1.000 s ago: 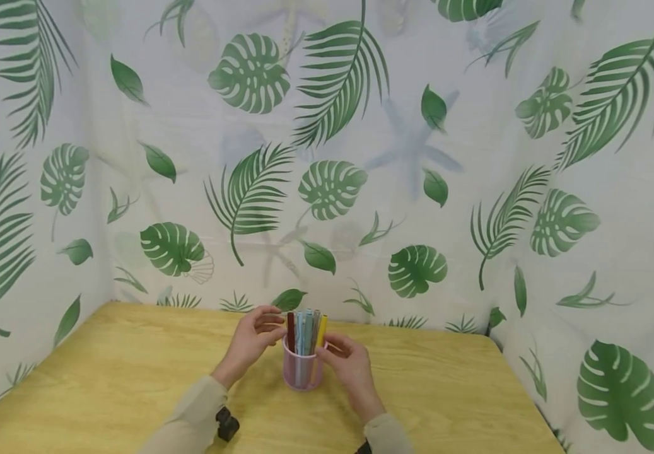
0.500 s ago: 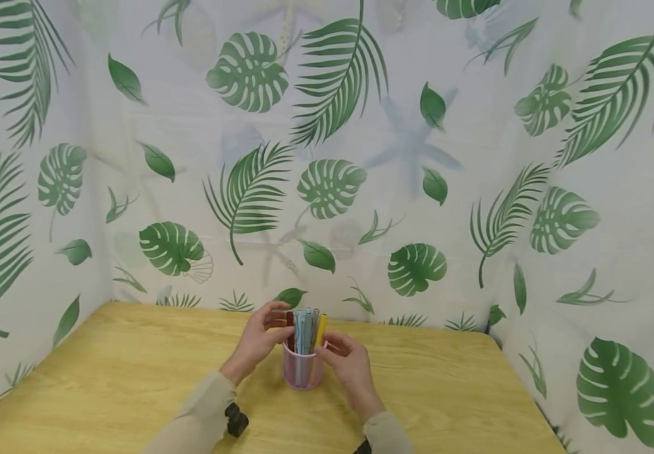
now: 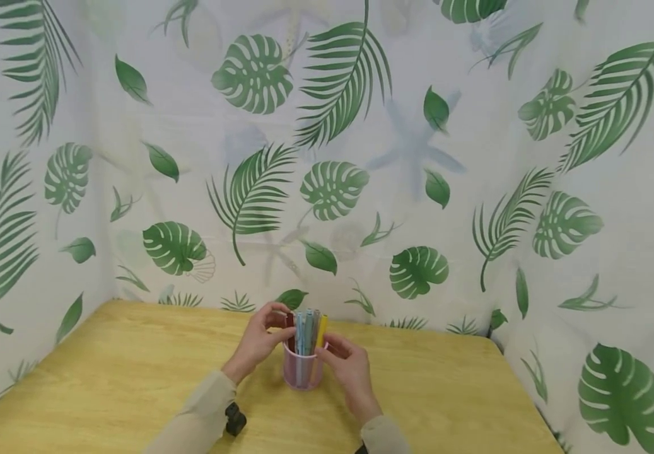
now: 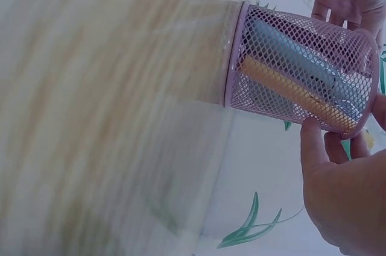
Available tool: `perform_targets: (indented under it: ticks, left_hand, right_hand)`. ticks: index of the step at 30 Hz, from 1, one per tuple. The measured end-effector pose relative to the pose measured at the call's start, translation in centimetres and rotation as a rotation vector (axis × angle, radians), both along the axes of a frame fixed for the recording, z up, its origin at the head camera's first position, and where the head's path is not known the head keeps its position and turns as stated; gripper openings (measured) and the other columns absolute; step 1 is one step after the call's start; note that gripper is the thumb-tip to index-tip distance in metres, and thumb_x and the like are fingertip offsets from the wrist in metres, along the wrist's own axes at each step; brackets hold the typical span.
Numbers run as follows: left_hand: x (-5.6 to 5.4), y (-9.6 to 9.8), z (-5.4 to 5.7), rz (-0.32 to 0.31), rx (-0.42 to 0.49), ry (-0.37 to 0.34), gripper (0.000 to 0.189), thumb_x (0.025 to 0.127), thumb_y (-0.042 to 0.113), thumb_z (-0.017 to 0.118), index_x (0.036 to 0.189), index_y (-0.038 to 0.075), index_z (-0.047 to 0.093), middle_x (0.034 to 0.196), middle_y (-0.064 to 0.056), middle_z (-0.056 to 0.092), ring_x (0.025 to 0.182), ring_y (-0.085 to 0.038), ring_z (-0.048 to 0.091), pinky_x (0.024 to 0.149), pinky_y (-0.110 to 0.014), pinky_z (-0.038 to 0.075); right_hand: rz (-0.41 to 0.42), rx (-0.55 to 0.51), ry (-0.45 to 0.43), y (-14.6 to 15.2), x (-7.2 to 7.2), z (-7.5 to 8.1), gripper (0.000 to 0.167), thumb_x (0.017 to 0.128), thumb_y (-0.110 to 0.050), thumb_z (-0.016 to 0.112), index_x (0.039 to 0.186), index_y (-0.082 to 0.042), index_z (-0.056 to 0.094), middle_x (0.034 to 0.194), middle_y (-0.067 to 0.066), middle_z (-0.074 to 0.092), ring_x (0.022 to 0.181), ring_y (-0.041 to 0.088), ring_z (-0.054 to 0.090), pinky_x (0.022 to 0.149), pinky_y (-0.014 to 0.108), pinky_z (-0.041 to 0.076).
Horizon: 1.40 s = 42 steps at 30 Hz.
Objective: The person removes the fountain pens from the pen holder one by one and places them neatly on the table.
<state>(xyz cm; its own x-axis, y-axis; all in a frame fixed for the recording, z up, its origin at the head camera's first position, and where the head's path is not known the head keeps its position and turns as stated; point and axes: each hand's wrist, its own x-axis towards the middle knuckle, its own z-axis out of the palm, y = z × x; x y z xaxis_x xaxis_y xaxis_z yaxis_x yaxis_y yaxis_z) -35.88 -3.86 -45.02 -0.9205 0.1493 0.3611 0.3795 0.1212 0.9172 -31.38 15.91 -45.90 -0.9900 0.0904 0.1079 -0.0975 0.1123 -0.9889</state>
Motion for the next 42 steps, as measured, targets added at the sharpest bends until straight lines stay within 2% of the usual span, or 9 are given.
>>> perform_targets:
  ticks: [4, 10, 14, 19, 22, 25, 29, 34, 42]
  left_hand:
    - [-0.5, 0.0, -1.0, -0.024, 0.001, 0.009, 0.029, 0.09, 0.007, 0.071, 0.116, 0.01, 0.058, 0.103, -0.016, 0.071, 0.096, -0.024, 0.064, 0.078, -0.032, 0.051]
    - [-0.5, -0.2, -0.8, -0.002, 0.009, 0.011, 0.026, 0.09, 0.01, 0.071, 0.114, 0.011, 0.062, 0.101, -0.015, 0.073, 0.094, -0.023, 0.067, 0.073, -0.03, 0.05]
    - [-0.5, -0.2, -0.5, 0.011, 0.023, 0.015, 0.027, 0.089, 0.005, 0.071, 0.115, 0.006, 0.063, 0.101, -0.02, 0.072, 0.096, -0.031, 0.068, 0.073, -0.029, 0.052]
    - [0.9, -0.2, 1.3, 0.009, 0.032, 0.006, 0.028, 0.09, 0.002, 0.068, 0.118, 0.002, 0.063, 0.105, -0.025, 0.071, 0.1, -0.037, 0.066, 0.074, -0.028, 0.053]
    - [2.0, -0.1, 2.7, 0.011, 0.041, 0.026, 0.026, 0.091, 0.002, 0.066, 0.117, 0.002, 0.063, 0.106, -0.024, 0.07, 0.099, -0.035, 0.067, 0.076, -0.028, 0.053]
    - [2.2, 0.1, 3.5, 0.017, 0.072, 0.04, 0.026, 0.091, 0.001, 0.066, 0.117, 0.002, 0.063, 0.106, -0.024, 0.07, 0.095, -0.03, 0.067, 0.078, -0.029, 0.053]
    - [1.6, 0.3, 3.9, 0.028, 0.126, 0.052, 0.028, 0.091, 0.002, 0.067, 0.118, 0.001, 0.063, 0.104, -0.025, 0.07, 0.087, -0.026, 0.066, 0.07, -0.025, 0.05]
    - [-0.1, 0.3, 3.0, 0.019, 0.206, 0.045, 0.031, 0.091, 0.003, 0.067, 0.122, 0.004, 0.063, 0.105, -0.026, 0.069, 0.08, -0.025, 0.065, 0.06, -0.027, 0.052]
    - [-0.8, 0.1, 2.7, 0.089, 0.336, 0.091, 0.03, 0.091, 0.008, 0.07, 0.12, 0.01, 0.064, 0.102, -0.023, 0.068, 0.077, -0.016, 0.067, 0.071, -0.047, 0.059]
  right_hand:
    - [-0.014, -0.005, -0.018, 0.0, 0.3, -0.2, 0.036, 0.089, -0.013, 0.072, 0.122, 0.0, 0.065, 0.13, 0.018, 0.063, 0.124, 0.036, 0.057, 0.103, 0.046, 0.048]
    - [-0.009, -0.006, -0.015, -0.2, 0.4, 0.0, 0.035, 0.091, -0.015, 0.071, 0.121, 0.001, 0.066, 0.129, 0.017, 0.064, 0.124, 0.035, 0.057, 0.103, 0.045, 0.048]
    - [-0.009, -0.002, -0.008, -0.3, 0.3, 0.0, 0.035, 0.091, -0.014, 0.07, 0.122, 0.002, 0.065, 0.129, 0.018, 0.064, 0.124, 0.034, 0.057, 0.103, 0.044, 0.048]
    - [-0.013, -0.012, -0.008, -0.4, 0.2, 0.0, 0.034, 0.091, -0.012, 0.07, 0.122, 0.002, 0.066, 0.129, 0.018, 0.064, 0.122, 0.032, 0.059, 0.102, 0.042, 0.049]
    - [-0.017, -0.01, -0.008, -0.4, 0.2, 0.0, 0.034, 0.091, -0.011, 0.07, 0.121, 0.002, 0.066, 0.128, 0.018, 0.064, 0.121, 0.031, 0.059, 0.101, 0.041, 0.05]
    - [-0.016, -0.002, -0.006, -0.3, 0.2, 0.0, 0.034, 0.091, -0.011, 0.069, 0.122, 0.002, 0.065, 0.128, 0.019, 0.064, 0.122, 0.033, 0.059, 0.102, 0.042, 0.049]
    - [-0.021, 0.002, -0.007, -0.2, 0.2, 0.1, 0.034, 0.091, -0.012, 0.07, 0.122, 0.001, 0.066, 0.128, 0.018, 0.064, 0.123, 0.033, 0.057, 0.103, 0.043, 0.048]
    - [-0.023, 0.004, -0.01, -0.2, 0.3, 0.1, 0.035, 0.09, -0.013, 0.07, 0.123, 0.0, 0.066, 0.13, 0.017, 0.063, 0.124, 0.031, 0.057, 0.103, 0.042, 0.048]
    - [-0.029, -0.009, -0.009, -0.3, 0.6, 0.0, 0.037, 0.09, -0.013, 0.071, 0.123, 0.002, 0.065, 0.13, 0.019, 0.063, 0.122, 0.03, 0.057, 0.099, 0.035, 0.051]
